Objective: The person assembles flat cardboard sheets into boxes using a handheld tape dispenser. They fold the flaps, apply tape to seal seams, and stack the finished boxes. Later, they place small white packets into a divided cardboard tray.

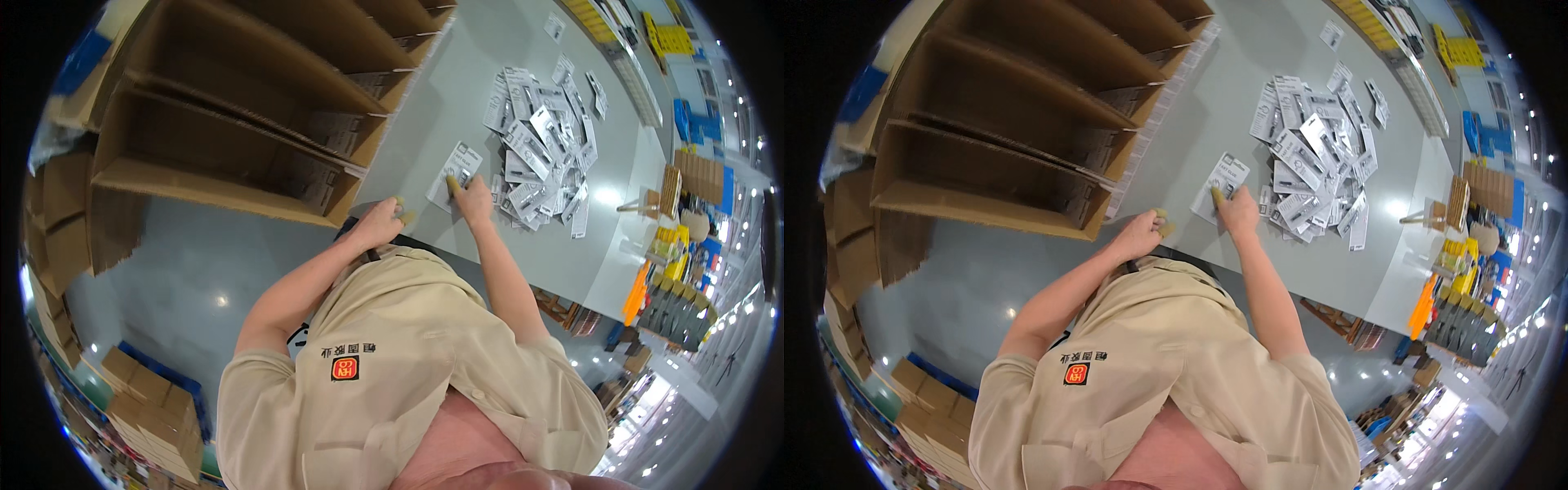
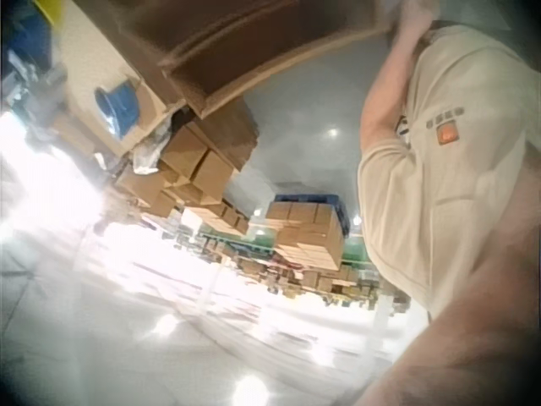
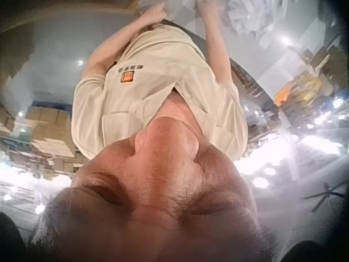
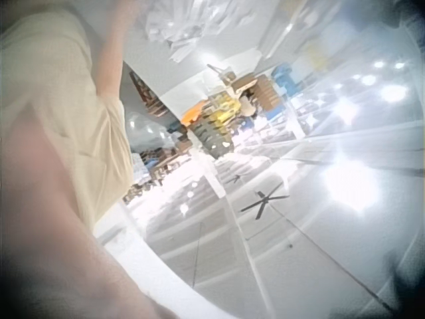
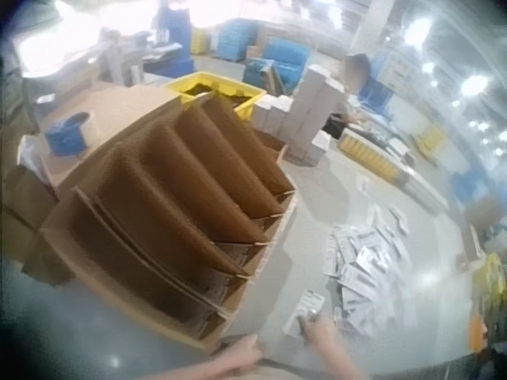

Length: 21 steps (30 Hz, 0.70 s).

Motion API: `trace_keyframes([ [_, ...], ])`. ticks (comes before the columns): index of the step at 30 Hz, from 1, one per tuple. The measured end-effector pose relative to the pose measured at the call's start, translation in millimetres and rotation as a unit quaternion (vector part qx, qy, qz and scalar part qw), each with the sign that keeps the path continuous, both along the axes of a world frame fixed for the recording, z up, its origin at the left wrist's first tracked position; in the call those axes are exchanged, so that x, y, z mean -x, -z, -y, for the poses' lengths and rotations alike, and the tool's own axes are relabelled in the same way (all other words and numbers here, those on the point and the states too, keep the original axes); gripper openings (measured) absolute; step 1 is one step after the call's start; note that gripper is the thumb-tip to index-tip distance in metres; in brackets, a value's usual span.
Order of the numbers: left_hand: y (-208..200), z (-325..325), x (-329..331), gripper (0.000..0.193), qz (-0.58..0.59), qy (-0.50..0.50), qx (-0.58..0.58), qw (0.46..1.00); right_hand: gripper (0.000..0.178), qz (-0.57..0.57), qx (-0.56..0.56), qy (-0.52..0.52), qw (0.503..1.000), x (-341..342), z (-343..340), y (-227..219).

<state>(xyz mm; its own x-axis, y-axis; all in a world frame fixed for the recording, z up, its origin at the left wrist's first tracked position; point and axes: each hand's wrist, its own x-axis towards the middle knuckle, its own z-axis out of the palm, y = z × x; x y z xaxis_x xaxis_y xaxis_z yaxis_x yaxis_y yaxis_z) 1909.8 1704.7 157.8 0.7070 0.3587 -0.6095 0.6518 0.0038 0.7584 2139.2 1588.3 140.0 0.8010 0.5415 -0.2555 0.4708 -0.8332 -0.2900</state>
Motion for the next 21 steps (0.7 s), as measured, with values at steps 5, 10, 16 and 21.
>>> trace_keyframes([
  [5, 14, 8, -90, 0.028, 0.053, -0.259, 0.379, 0.887, 0.043, -0.1, -0.147, -0.021, 0.984, -58, 25, -1],
  [10, 19, 66, -195, 0.024, 0.108, -0.173, 0.392, 0.897, 0.046, -0.202, -0.052, -0.213, 0.954, -99, 95, -61],
  [16, -5, 134, -292, 0.044, 0.126, -0.214, 0.312, 0.917, 0.059, 0.211, -0.098, -0.226, 0.946, -328, 152, -49],
  [21, -18, 151, -349, 0.035, 0.188, -0.238, 0.482, 0.822, 0.017, 0.142, -0.161, -0.255, 0.943, -413, 145, -49],
])
